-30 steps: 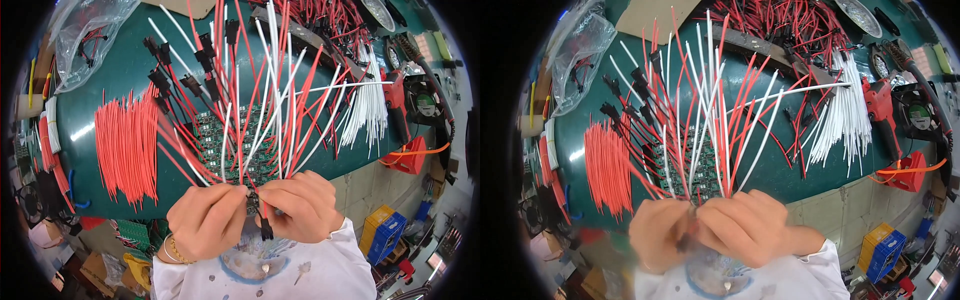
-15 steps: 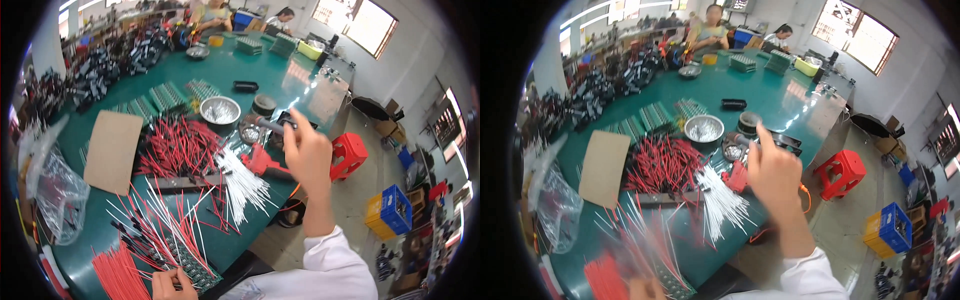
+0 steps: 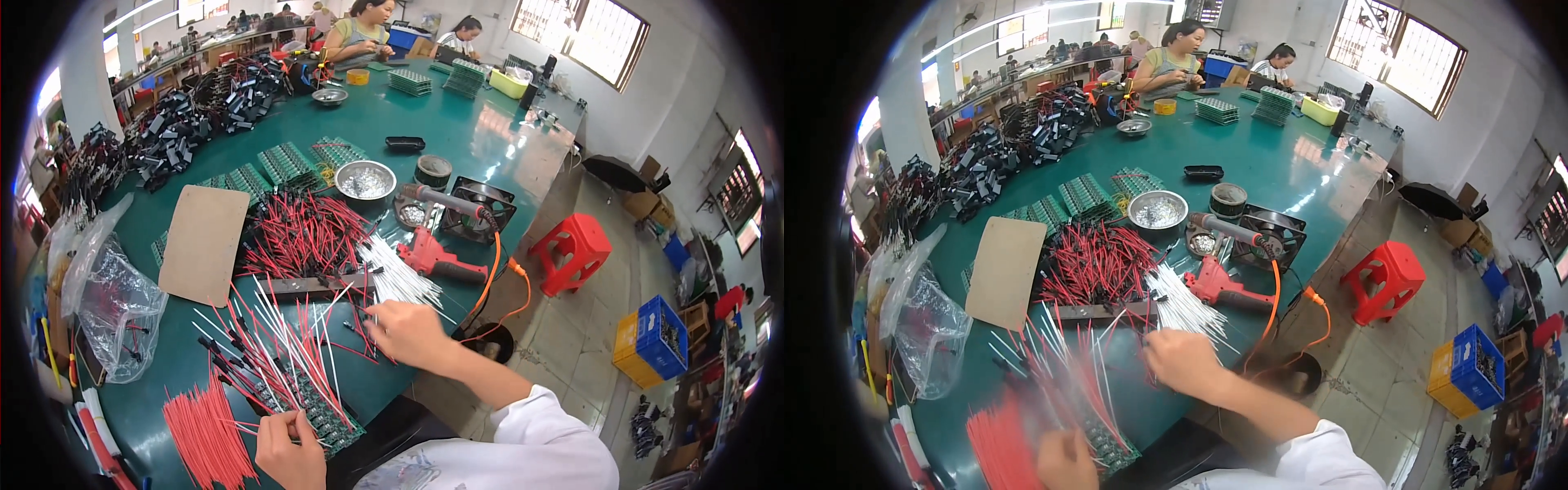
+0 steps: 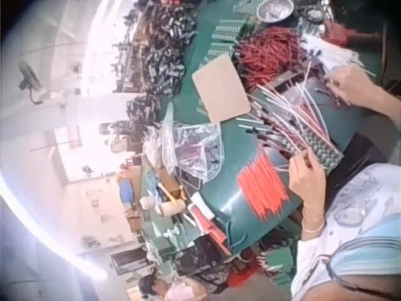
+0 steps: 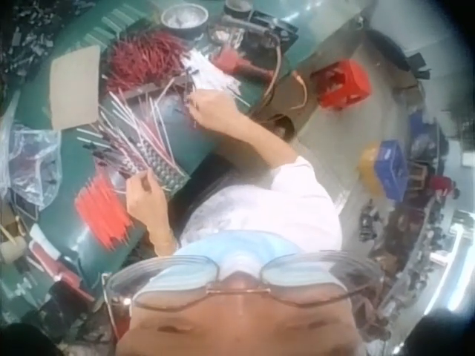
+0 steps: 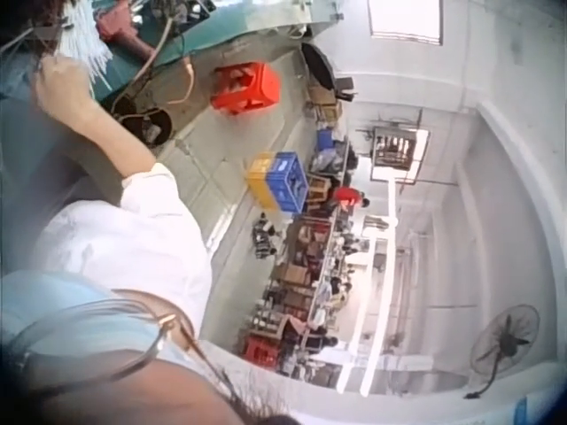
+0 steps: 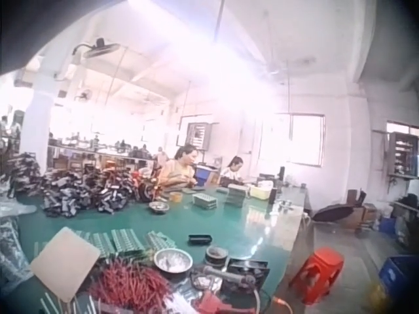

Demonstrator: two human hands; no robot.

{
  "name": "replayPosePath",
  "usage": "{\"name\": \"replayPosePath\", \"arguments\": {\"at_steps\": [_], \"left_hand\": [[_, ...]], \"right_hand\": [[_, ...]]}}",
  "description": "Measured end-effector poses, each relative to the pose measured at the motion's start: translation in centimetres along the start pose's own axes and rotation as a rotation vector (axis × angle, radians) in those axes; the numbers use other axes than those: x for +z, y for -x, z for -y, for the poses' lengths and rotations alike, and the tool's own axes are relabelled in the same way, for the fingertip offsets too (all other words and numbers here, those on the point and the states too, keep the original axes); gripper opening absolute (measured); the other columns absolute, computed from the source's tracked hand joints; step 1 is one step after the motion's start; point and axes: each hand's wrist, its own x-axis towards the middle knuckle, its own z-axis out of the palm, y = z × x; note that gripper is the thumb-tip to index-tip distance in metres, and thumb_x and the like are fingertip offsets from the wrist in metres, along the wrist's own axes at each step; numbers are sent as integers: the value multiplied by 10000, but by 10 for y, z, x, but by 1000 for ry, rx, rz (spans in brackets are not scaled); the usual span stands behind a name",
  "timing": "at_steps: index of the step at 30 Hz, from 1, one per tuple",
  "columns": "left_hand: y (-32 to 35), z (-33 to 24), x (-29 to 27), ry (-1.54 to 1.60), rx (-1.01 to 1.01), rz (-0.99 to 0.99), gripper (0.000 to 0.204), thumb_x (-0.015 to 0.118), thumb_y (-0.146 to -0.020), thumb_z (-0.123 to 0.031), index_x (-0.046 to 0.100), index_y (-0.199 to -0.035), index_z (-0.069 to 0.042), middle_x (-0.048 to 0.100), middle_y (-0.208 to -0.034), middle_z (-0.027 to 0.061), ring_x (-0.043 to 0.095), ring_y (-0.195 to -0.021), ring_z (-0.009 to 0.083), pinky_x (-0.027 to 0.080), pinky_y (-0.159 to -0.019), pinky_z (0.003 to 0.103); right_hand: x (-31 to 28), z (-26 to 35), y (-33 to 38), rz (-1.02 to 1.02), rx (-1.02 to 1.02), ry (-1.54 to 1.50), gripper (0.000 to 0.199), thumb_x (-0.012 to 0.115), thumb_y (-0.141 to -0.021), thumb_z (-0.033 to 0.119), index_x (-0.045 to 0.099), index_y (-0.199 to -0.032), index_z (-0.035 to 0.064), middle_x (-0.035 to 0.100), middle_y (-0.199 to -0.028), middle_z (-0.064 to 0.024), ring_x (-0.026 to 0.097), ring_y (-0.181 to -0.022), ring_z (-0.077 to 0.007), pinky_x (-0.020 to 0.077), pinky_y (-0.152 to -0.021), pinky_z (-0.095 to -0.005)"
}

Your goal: The person inserts color-coded wires into connectors on an array of circuit boards by hand.

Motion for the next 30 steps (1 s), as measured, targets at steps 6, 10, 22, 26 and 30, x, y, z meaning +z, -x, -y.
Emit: {"name": "replayPosePath", "arguments": {"at_steps": [6, 10, 22, 26, 30], "left_hand": [[2, -6, -8, 41, -25, 9, 82, 654, -845, -134, 656, -875, -59, 641, -826, 97, 631, -743, 283, 492, -660, 365], [5, -8, -5, 43, -10, 8, 82, 656, -841, -123, 657, -887, -55, 644, -831, 105, 632, -749, 289, 494, -668, 366], [26, 21, 13, 199, 85, -152, 101, 689, -751, 45, 612, -791, -7, 533, -647, 81, 516, -524, 226, 390, -475, 338], [19, 8, 4, 196, 146, -143, 81, 669, -780, 48, 615, -819, 3, 539, -633, 75, 517, -520, 210, 390, -481, 325], [17, 6, 5, 207, 115, -180, 102, 680, -765, 69, 618, -823, 11, 569, -648, 82, 509, -504, 196, 382, -468, 317]], "right_hand": [[34, 11, 8, -12, -30, 104, 137, 679, -784, 166, 621, -809, 44, 533, -665, -69, 602, -597, -252, 481, -537, -369], [38, 7, 11, -11, -123, 175, 133, 640, -683, 126, 524, -700, 63, 530, -666, -92, 586, -575, -254, 460, -490, -365], [3, 6, 7, -43, 449, -492, 123, 675, -835, 136, 659, -861, 17, 648, -675, -9, 529, -543, -45, 427, -513, -232], [-13, -7, 7, -108, 690, -898, 112, 627, -883, 100, 659, -887, -6, 658, -731, -17, 560, -632, -44, 429, -580, -210], [-17, -5, 8, -278, 730, -1191, 131, 631, -880, 89, 642, -937, -29, 645, -718, -35, 450, -535, -11, 306, -480, -160]]}}
